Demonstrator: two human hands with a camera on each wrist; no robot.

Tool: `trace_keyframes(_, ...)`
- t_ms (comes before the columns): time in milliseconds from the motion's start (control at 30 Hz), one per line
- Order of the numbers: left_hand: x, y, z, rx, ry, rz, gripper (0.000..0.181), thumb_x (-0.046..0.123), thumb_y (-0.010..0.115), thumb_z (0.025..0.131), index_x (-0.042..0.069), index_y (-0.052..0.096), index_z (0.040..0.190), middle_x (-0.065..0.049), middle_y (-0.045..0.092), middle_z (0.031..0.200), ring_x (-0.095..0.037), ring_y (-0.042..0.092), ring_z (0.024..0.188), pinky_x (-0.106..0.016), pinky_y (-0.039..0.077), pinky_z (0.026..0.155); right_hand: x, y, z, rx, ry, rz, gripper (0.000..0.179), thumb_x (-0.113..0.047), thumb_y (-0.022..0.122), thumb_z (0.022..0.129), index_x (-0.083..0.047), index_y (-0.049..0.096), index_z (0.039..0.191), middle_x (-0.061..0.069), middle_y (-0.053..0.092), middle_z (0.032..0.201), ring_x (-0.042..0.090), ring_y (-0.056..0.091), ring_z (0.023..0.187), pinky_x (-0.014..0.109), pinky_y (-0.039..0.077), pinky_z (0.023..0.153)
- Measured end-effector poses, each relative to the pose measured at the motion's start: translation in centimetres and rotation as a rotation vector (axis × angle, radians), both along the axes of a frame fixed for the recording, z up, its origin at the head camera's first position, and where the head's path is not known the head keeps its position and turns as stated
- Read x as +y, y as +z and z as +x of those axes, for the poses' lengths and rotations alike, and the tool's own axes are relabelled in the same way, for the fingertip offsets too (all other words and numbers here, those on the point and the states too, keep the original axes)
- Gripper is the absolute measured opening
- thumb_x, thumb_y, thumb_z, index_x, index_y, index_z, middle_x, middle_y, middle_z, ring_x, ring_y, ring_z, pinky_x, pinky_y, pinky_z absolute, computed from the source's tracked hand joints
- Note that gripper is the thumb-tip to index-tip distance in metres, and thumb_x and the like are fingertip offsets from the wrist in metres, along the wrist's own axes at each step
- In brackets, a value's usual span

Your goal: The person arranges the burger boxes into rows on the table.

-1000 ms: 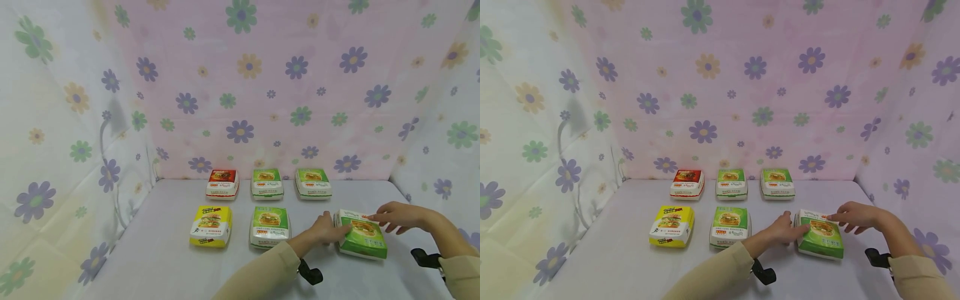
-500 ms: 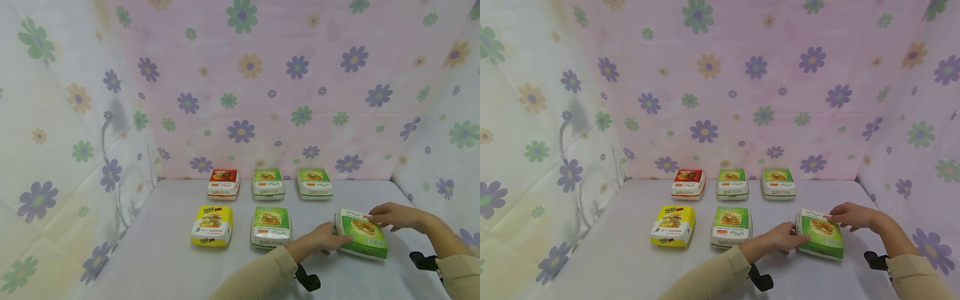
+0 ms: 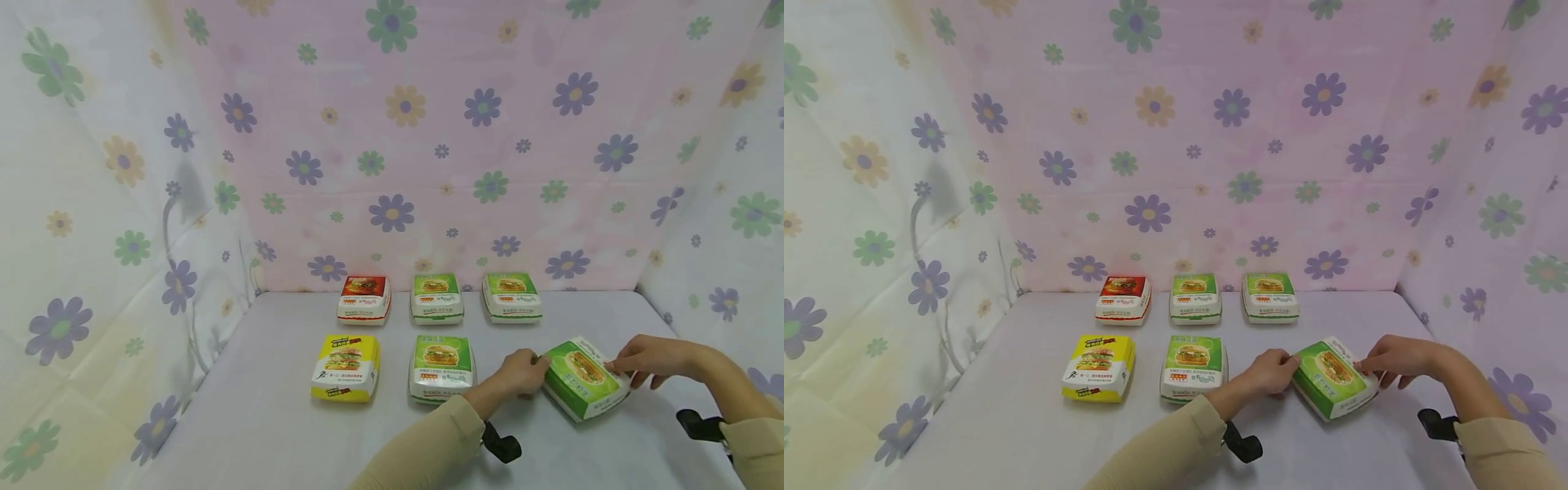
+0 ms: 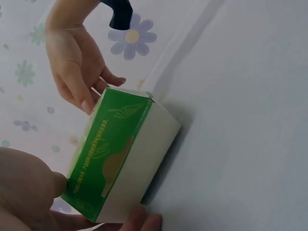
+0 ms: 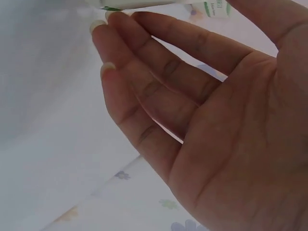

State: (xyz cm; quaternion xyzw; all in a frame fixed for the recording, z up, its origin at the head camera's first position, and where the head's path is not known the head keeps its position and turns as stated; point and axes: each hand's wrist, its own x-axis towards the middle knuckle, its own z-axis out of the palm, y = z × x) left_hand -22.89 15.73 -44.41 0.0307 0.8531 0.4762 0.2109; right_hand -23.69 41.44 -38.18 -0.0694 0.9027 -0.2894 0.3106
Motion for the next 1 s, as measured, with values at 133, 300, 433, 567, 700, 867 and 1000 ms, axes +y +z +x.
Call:
trace_keyframes(133,-0.3,-0.2,0.1,0.004,-0.020,-0.037,0.052,0.044,0.053,0.105,0.000,0.058,0.133,-0.013,0.061,0.108,-0.019,0.057,0.061,-0.032,0.048,0.062,0.0,0.5,-0.3,0.020,0.013,0.005,0.037,-0.031,0.060,0.103,0.003,0.072,0.111,0.006,0.069,0.102,0.024,0.065,0.093,0.042,0.057,0.074)
trace_keyframes(300,-0.2,-0.4,0.6,-0.046,-0.021,-0.063,0.069,0.052,0.062,0.099,-0.002,0.049,0.140,-0.017,0.056,0.126,-0.022,0.059,0.067,-0.035,0.055,0.066,-0.1,0.7,-1.2,0.058,0.012,-0.013,0.041,-0.031,0.058,0.105,0.007,0.069,0.117,0.010,0.070,0.108,0.027,0.067,0.098,0.044,0.057,0.076)
trace_keyframes(433,0.3,-0.4,1.1,-0.067,-0.008,-0.076,0.080,0.055,0.067,0.095,0.001,0.042,0.148,-0.016,0.050,0.142,-0.020,0.057,0.071,-0.036,0.057,0.064,-0.2,0.1,-1.9,0.072,0.001,-0.014,0.040,-0.031,0.057,0.106,0.005,0.069,0.117,0.009,0.070,0.108,0.025,0.067,0.098,0.041,0.056,0.075)
trace_keyframes(567,0.8,-0.3,1.3,-0.070,0.004,-0.084,0.083,0.054,0.069,0.094,0.002,0.039,0.151,-0.015,0.046,0.147,-0.021,0.058,0.075,-0.035,0.058,0.064,-0.4,-0.5,-2.1,0.074,-0.011,-0.007,0.040,-0.030,0.059,0.104,0.006,0.068,0.117,0.008,0.069,0.107,0.024,0.065,0.096,0.041,0.056,0.074)
trace_keyframes(700,0.8,-0.3,1.1,-0.081,0.002,-0.084,0.079,0.053,0.070,0.094,0.004,0.041,0.150,-0.014,0.048,0.144,-0.021,0.058,0.078,-0.035,0.058,0.062,-0.8,-0.8,-1.8,0.080,-0.015,0.013,0.039,-0.029,0.060,0.103,0.008,0.069,0.115,0.006,0.069,0.103,0.022,0.064,0.092,0.040,0.056,0.073)
trace_keyframes(867,0.3,-0.1,0.4,-0.070,0.014,-0.010,0.062,0.042,0.068,0.099,0.003,0.048,0.142,-0.014,0.057,0.123,-0.020,0.058,0.071,-0.037,0.059,0.064,-1.2,-0.6,-1.4,0.061,-0.030,0.049,0.031,-0.027,0.061,0.103,0.001,0.073,0.099,0.003,0.069,0.086,0.019,0.062,0.080,0.036,0.053,0.066)
trace_keyframes(1000,0.0,0.2,0.1,-0.084,0.029,0.066,0.048,0.036,0.065,0.102,0.002,0.053,0.134,-0.010,0.056,0.100,-0.018,0.056,0.070,-0.040,0.061,0.069,-1.4,-0.4,-0.8,0.028,-0.033,0.059,0.029,-0.027,0.060,0.103,-0.002,0.073,0.093,0.002,0.067,0.080,0.018,0.060,0.075,0.033,0.050,0.064)
